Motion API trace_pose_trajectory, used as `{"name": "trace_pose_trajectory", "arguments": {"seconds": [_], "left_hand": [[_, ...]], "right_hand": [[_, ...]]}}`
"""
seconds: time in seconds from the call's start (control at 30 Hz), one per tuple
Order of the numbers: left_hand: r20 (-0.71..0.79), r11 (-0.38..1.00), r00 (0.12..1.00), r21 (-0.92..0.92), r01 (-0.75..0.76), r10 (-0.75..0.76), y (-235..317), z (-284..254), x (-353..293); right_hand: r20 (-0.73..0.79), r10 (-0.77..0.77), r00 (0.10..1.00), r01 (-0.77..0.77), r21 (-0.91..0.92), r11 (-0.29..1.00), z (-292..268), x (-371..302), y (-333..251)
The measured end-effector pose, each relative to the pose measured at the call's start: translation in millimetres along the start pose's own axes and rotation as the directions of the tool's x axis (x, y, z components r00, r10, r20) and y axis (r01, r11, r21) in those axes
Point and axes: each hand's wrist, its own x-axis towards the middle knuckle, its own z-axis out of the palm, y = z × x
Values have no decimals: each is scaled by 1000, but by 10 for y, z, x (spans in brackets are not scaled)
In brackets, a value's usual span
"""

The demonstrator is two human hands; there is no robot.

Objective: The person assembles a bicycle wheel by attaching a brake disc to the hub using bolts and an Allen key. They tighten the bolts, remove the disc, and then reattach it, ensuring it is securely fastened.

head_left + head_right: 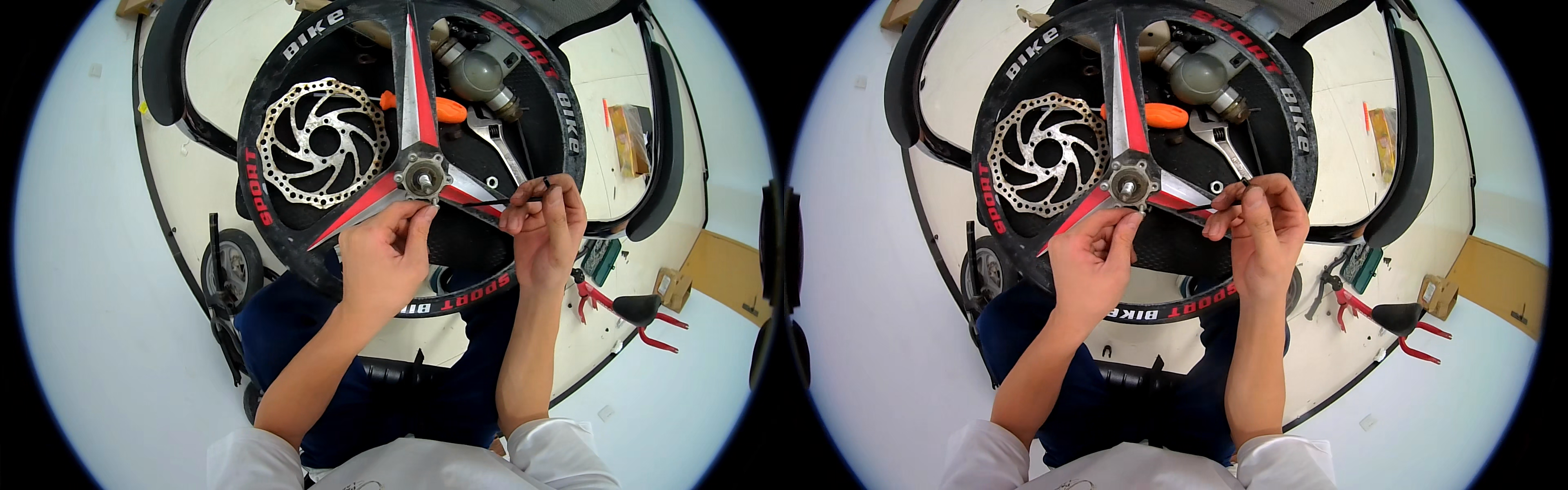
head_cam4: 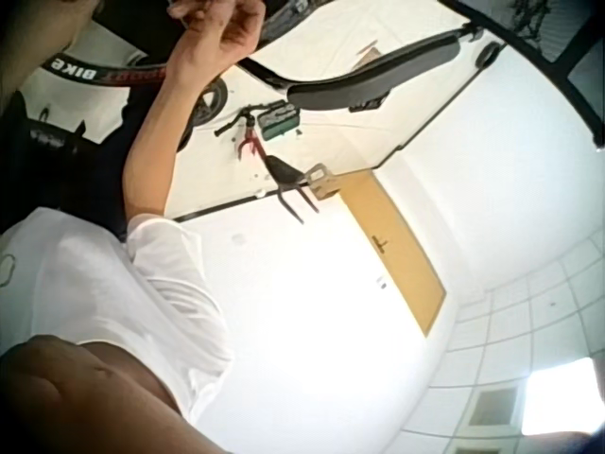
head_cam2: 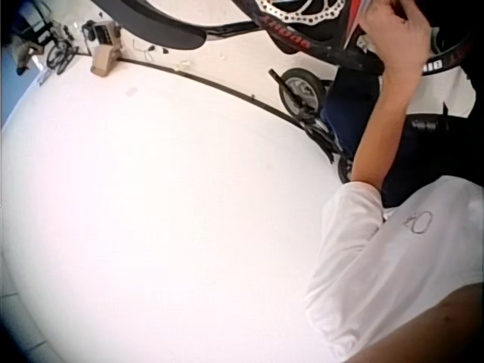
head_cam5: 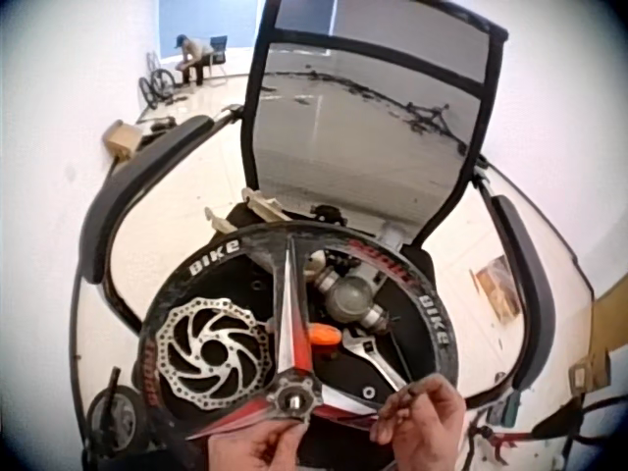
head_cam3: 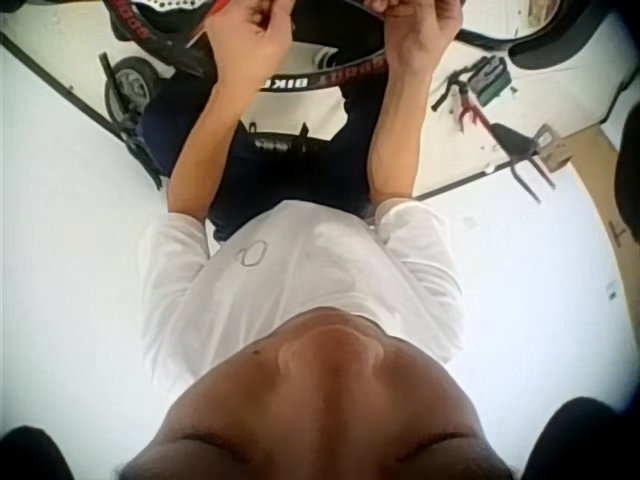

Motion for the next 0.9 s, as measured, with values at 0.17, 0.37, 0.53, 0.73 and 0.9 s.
{"name": "trace_pose_trajectory", "arguments": {"seconds": [0.17,0.37,0.53,0.73,0.9], "left_hand": [[-37,998,998,-46,40,-42,58,49,-16],[2,992,996,-91,92,-92,131,39,9],[48,972,989,-184,146,-140,126,13,7],[156,953,966,-194,234,-205,176,-45,20],[184,897,947,-312,312,-265,197,-62,50]], "right_hand": [[34,-127,991,127,-8,992,177,-73,-25],[213,-235,948,261,-105,960,237,-104,-31],[218,-236,947,268,-127,955,254,-129,-33],[218,-250,943,280,-122,952,226,-116,-14],[224,-251,942,287,-145,947,191,-119,-16]]}}
